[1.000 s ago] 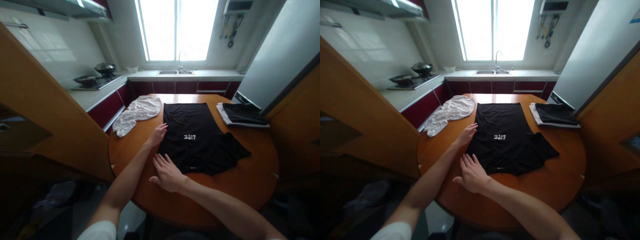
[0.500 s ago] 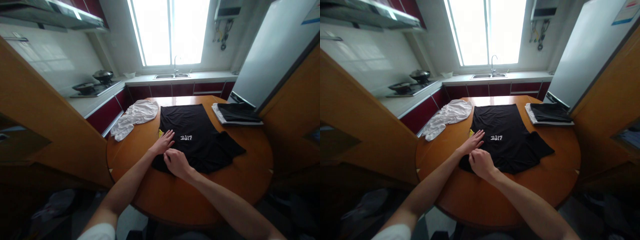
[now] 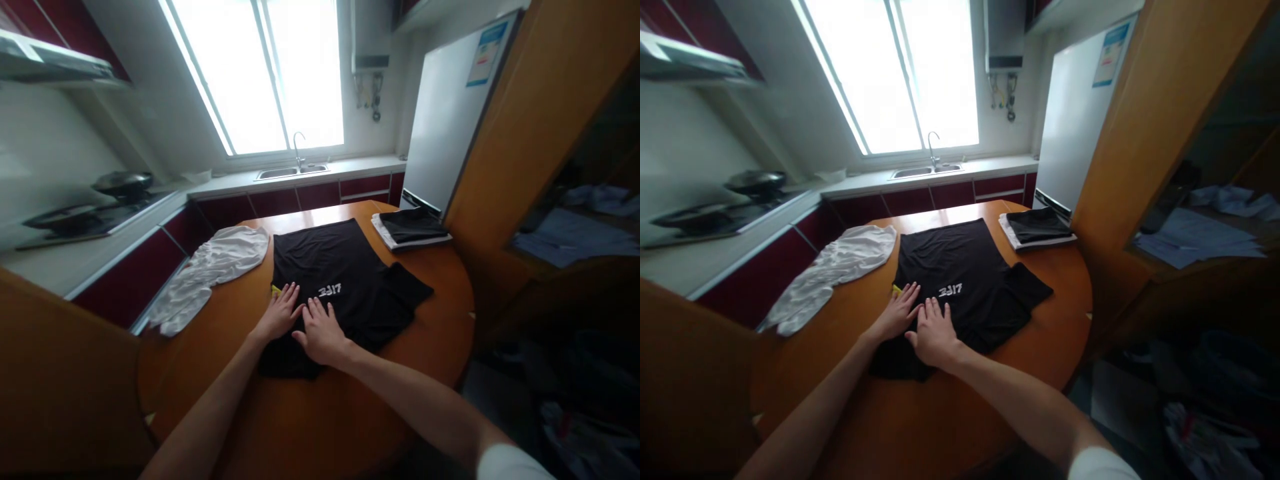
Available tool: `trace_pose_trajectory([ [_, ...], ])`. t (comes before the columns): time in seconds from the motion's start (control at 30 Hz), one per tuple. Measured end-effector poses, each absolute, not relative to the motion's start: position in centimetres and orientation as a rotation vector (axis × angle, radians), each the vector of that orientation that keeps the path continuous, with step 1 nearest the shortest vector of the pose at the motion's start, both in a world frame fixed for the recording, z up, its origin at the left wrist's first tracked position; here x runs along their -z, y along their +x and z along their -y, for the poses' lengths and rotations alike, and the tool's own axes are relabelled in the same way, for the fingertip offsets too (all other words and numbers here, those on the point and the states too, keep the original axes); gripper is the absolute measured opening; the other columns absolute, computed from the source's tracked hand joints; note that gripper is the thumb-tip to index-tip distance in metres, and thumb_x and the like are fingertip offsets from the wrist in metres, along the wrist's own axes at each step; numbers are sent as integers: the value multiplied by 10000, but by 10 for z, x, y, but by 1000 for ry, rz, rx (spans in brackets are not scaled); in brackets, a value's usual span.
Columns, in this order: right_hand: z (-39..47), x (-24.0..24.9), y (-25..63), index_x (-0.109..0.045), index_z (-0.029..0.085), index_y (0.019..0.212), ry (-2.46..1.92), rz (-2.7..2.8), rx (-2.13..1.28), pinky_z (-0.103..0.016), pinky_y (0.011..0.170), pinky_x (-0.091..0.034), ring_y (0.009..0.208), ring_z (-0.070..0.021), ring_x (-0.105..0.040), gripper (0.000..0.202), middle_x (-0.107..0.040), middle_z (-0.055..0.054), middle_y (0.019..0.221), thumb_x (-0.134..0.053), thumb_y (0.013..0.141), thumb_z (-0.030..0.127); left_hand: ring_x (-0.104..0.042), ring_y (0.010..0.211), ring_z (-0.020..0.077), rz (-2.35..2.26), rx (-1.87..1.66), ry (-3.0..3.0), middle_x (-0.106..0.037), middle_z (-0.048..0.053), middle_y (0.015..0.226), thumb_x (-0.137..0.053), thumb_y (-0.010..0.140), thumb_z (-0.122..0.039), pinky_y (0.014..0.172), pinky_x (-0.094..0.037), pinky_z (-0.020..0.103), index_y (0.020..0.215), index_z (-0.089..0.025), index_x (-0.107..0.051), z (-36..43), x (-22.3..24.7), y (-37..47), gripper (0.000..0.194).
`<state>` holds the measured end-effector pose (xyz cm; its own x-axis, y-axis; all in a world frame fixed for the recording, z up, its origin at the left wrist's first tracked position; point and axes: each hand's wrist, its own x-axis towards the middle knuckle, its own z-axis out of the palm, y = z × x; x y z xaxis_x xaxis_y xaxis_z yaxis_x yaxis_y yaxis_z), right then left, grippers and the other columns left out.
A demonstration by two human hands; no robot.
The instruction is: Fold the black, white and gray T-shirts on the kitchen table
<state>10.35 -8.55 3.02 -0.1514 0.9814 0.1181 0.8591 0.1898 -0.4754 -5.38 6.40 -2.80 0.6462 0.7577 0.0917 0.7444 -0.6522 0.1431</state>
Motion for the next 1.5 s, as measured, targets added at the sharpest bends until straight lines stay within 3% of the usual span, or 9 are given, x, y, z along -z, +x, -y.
trace_pose_trajectory([
  [0.13,79,-52,128,-546,61,1416,-1732,1911,-385,-516,1206,-257,1496,-340,-315,555,-431,-222,1563,-465,1003,422,-199,1544,330,-1267,-377,2800,-290,175,1642,-362,1021,-499,1226,-185,607,1566,-117,-362,-65,24,-52,666],
  [0.27,70,-56,156,-638,118,1326,-1821,1757,-375,-441,1171,-332,1416,-292,-441,442,-538,-183,1481,-466,999,361,-251,1537,270,-1194,-542,2777,-344,158,1626,-303,1044,-408,1229,-264,533,1558,-119,-369,-60,18,-46,593],
  [0.37,66,-53,169,-699,149,1231,-1832,1676,-370,-386,1121,-394,1337,-264,-521,379,-596,-159,1410,-469,993,333,-297,1521,262,-1131,-483,2749,-380,170,1606,-288,1045,-392,1224,-301,490,1526,-93,-419,-56,21,-42,581],
  [0.47,65,-51,172,-718,160,1197,-1810,1650,-359,-360,1090,-422,1285,-255,-558,358,-621,-144,1372,-477,988,325,-258,1533,289,-1109,-377,2759,-326,174,1630,-348,1030,-464,1228,-283,504,1526,-105,-426,-53,27,-41,617],
  [0.63,67,-49,169,-715,150,1212,-1824,1679,-368,-344,1067,-435,1264,-254,-572,361,-635,-148,1350,-486,982,308,-200,1548,292,-1110,-344,2767,-255,173,1655,-399,1011,-525,1233,-253,518,1562,-127,-367,-53,32,-43,681],
  [1.17,66,-45,155,-692,144,1246,-1866,1733,-349,-390,1100,-416,1316,-274,-526,385,-613,-157,1384,-481,983,329,-243,1537,276,-1084,-392,2723,-279,133,1653,-424,1005,-529,1246,-236,503,1558,-173,-394,-52,27,-49,658],
  [1.37,67,-43,150,-676,107,1273,-1858,1764,-358,-410,1130,-391,1351,-294,-495,420,-585,-178,1421,-465,988,332,-248,1537,262,-1035,-484,2644,-300,112,1650,-409,1010,-530,1247,-248,494,1553,-180,-404,-45,15,-49,646],
  [1.5,68,-45,148,-673,113,1273,-1867,1774,-368,-422,1135,-384,1357,-289,-487,408,-576,-188,1429,-473,985,322,-311,1516,252,-1054,-571,2589,-393,111,1610,-385,1014,-538,1248,-274,465,1518,-166,-463,-45,8,-50,631],
])
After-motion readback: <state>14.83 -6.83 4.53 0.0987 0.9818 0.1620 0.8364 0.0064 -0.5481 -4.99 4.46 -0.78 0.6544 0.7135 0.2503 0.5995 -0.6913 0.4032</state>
